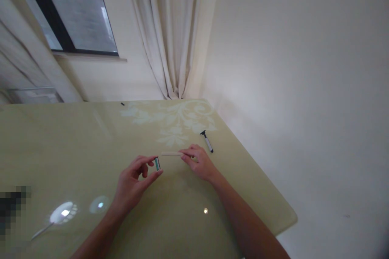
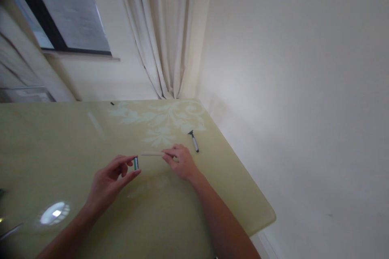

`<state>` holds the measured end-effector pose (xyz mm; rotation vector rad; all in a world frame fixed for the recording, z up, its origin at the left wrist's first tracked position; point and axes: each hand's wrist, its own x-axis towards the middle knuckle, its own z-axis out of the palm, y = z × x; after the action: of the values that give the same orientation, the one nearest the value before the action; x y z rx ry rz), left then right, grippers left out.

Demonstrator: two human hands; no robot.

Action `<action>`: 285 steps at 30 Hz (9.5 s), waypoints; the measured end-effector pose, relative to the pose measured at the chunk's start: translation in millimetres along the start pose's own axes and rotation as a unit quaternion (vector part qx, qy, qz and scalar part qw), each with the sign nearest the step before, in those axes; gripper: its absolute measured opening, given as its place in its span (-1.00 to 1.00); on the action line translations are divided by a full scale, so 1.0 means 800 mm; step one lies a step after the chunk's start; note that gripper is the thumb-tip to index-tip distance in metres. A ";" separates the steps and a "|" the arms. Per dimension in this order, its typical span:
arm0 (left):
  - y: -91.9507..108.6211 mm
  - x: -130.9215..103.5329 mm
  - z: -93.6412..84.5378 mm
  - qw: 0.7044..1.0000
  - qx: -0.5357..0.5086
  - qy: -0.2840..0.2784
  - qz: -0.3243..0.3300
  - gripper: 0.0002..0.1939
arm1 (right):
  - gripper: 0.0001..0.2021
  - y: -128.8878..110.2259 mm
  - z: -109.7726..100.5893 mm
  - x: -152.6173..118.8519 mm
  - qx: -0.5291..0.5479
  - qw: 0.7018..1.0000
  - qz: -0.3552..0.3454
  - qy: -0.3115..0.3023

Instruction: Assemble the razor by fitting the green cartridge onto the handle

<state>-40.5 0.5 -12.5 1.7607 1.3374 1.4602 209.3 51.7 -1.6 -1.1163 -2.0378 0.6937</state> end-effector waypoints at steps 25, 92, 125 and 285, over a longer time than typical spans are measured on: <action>-0.001 0.000 -0.002 1.000 -0.019 0.012 -0.015 -0.60 | -0.75 -0.005 -0.002 -0.001 0.029 0.999 -0.017 -0.041; -0.003 -0.001 0.001 1.000 -0.020 0.001 -0.018 -0.63 | -0.75 -0.003 0.003 -0.001 0.036 0.999 -0.004 -0.035; -0.004 0.000 0.003 1.000 0.006 0.001 -0.011 -0.62 | -0.73 -0.001 0.003 0.000 0.046 0.998 0.001 -0.049; -0.021 0.008 0.005 0.998 0.055 0.000 0.007 -0.62 | -0.74 0.031 -0.035 0.021 -0.067 0.993 0.075 0.056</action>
<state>-43.5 13.9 -24.6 1.8423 1.4340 1.4186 237.4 81.7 2.9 -1.3663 -1.9437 0.5595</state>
